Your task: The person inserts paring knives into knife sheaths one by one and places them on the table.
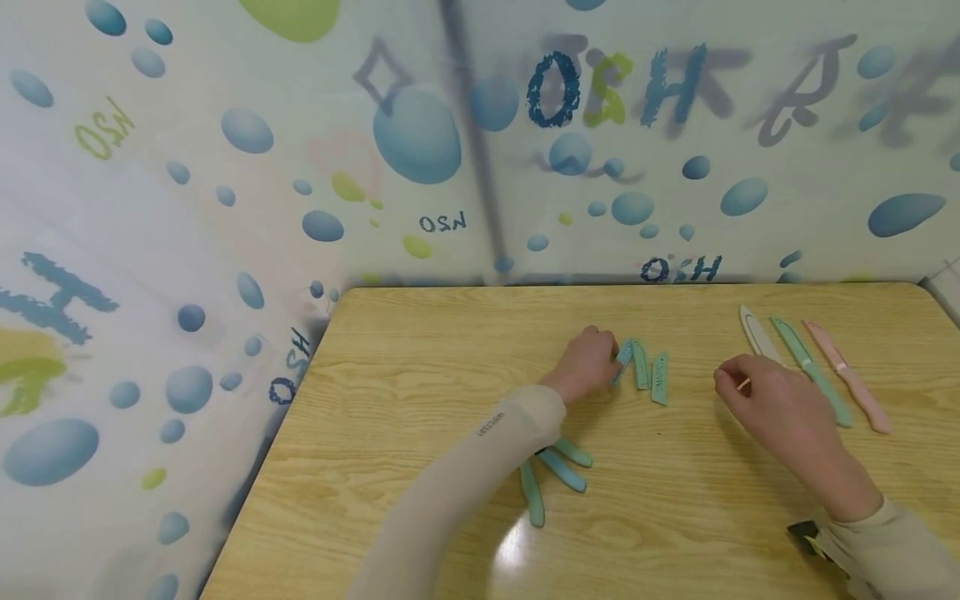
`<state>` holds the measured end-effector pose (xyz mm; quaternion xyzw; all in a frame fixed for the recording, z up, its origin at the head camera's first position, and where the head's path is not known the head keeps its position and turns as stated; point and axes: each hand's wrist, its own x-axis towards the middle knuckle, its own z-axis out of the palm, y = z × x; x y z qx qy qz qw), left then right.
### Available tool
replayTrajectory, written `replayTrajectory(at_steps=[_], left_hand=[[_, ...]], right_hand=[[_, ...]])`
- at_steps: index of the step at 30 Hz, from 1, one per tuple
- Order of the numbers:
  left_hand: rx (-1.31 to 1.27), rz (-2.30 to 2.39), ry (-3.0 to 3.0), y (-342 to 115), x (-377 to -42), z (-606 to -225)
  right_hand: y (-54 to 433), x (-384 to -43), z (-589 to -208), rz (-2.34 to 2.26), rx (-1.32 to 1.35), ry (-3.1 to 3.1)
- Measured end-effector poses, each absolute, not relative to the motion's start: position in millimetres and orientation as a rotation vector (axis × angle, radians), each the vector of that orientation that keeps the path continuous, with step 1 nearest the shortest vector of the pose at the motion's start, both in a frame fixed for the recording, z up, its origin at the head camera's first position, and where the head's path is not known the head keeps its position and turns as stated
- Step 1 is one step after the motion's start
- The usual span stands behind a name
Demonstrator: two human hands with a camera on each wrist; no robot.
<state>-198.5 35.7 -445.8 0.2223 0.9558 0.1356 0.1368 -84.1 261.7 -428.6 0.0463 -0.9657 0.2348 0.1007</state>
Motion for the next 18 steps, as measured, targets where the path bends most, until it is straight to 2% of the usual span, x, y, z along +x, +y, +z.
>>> replayTrajectory(at_steps=[14, 18], left_hand=[[0.496, 0.429, 2.739, 12.3, -207.6, -433.7], [0.535, 0.38, 2.752, 12.2, -205.2, -433.2]], right_hand=[[261.5, -83.4, -428.3, 0.694, 0.146, -2.86], [259.9, -84.2, -427.5, 0.692, 0.149, -2.886]])
